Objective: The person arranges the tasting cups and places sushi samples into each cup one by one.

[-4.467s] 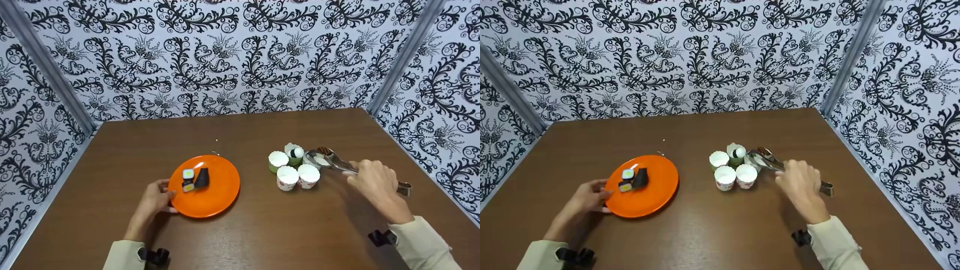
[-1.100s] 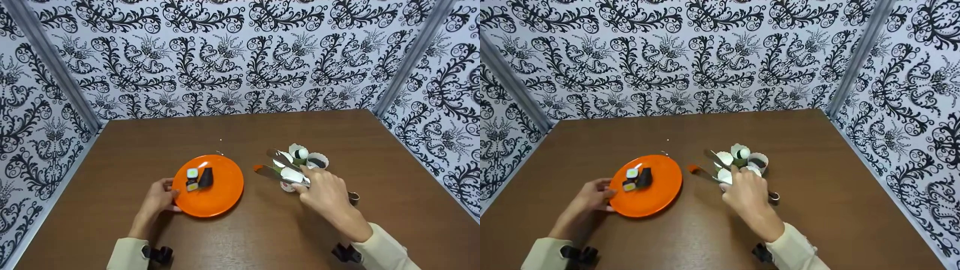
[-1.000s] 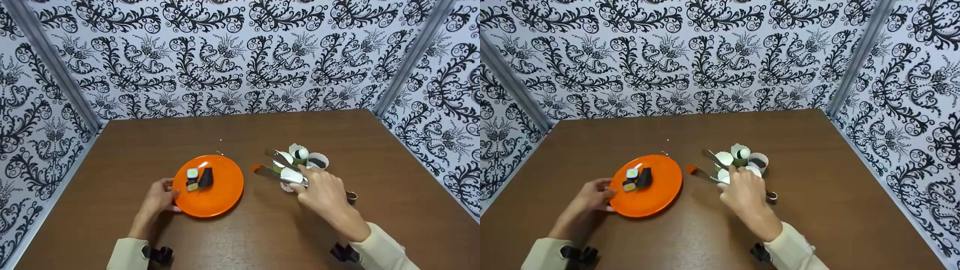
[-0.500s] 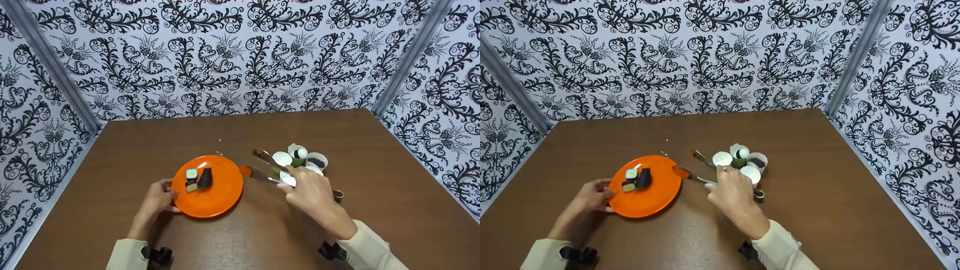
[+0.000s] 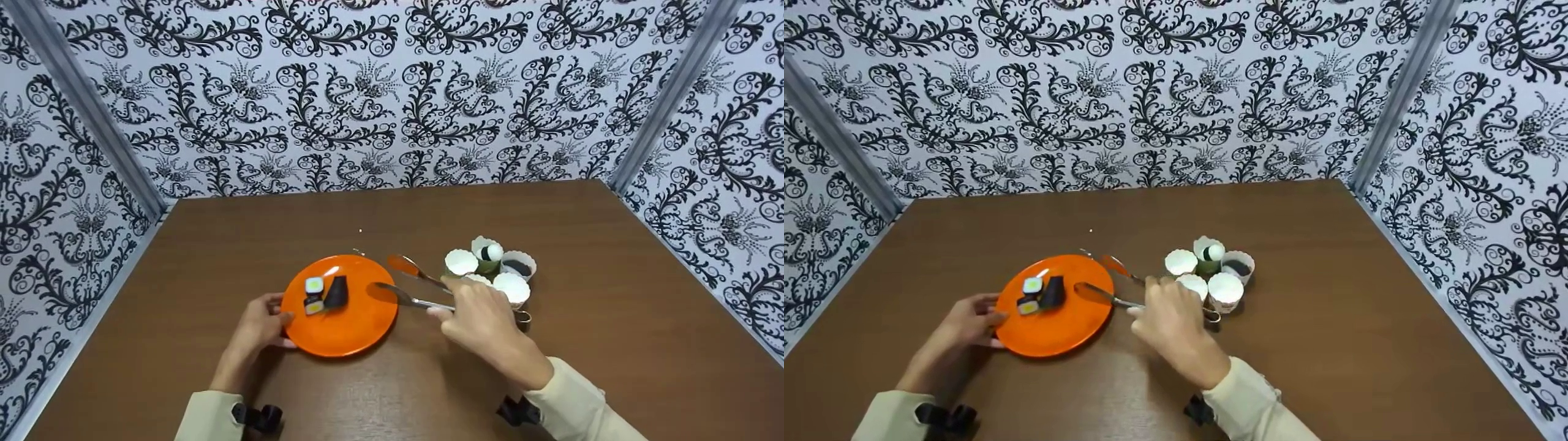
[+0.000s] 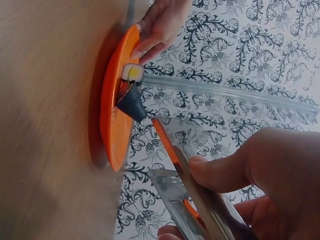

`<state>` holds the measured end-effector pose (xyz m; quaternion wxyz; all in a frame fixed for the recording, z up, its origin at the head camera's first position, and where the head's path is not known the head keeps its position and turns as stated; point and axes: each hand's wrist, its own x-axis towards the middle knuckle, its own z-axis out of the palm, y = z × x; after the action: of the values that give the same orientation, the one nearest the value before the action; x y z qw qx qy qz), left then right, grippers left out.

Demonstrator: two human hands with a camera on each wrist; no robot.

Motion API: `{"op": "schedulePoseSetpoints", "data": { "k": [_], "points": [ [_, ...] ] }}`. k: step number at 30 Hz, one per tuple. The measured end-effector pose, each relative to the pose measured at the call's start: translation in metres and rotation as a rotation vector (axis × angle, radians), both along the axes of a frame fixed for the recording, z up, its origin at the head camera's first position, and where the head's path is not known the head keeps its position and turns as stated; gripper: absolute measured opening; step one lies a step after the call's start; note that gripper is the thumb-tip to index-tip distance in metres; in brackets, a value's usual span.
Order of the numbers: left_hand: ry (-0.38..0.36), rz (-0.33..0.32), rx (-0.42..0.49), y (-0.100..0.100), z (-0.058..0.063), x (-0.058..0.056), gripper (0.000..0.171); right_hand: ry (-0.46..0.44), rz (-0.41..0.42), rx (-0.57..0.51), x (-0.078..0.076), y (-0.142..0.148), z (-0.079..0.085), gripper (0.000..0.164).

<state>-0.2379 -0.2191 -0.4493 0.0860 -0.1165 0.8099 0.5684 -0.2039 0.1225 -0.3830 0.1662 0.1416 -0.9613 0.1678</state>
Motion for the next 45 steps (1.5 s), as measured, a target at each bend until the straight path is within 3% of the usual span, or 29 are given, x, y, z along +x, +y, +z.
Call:
{"op": "schedulePoseSetpoints", "data": {
  "k": [10,21,29,37,45],
  "points": [
    [-0.011,-0.008,-0.004,0.001,0.002,-0.001,0.05,-0.055,-0.009,-0.007,-0.004,-0.011,-0.002,0.051],
    [0.0,-0.007,0.013,0.001,0.001,0.0,0.05,-0.096,0.053,0.0,-0.01,-0.03,-0.008,0.054],
    [-0.018,-0.013,-0.035,0.001,0.003,0.001,0.049,-0.078,0.097,0.005,-0.014,-0.039,-0.012,0.054],
    [-0.035,-0.007,-0.033,0.0,0.004,0.001,0.05,-0.139,0.11,0.001,-0.017,-0.047,-0.017,0.056],
    [-0.04,-0.004,-0.03,-0.001,0.001,0.001,0.05,-0.164,0.128,-0.02,-0.02,-0.052,-0.025,0.039]
  ]
}}
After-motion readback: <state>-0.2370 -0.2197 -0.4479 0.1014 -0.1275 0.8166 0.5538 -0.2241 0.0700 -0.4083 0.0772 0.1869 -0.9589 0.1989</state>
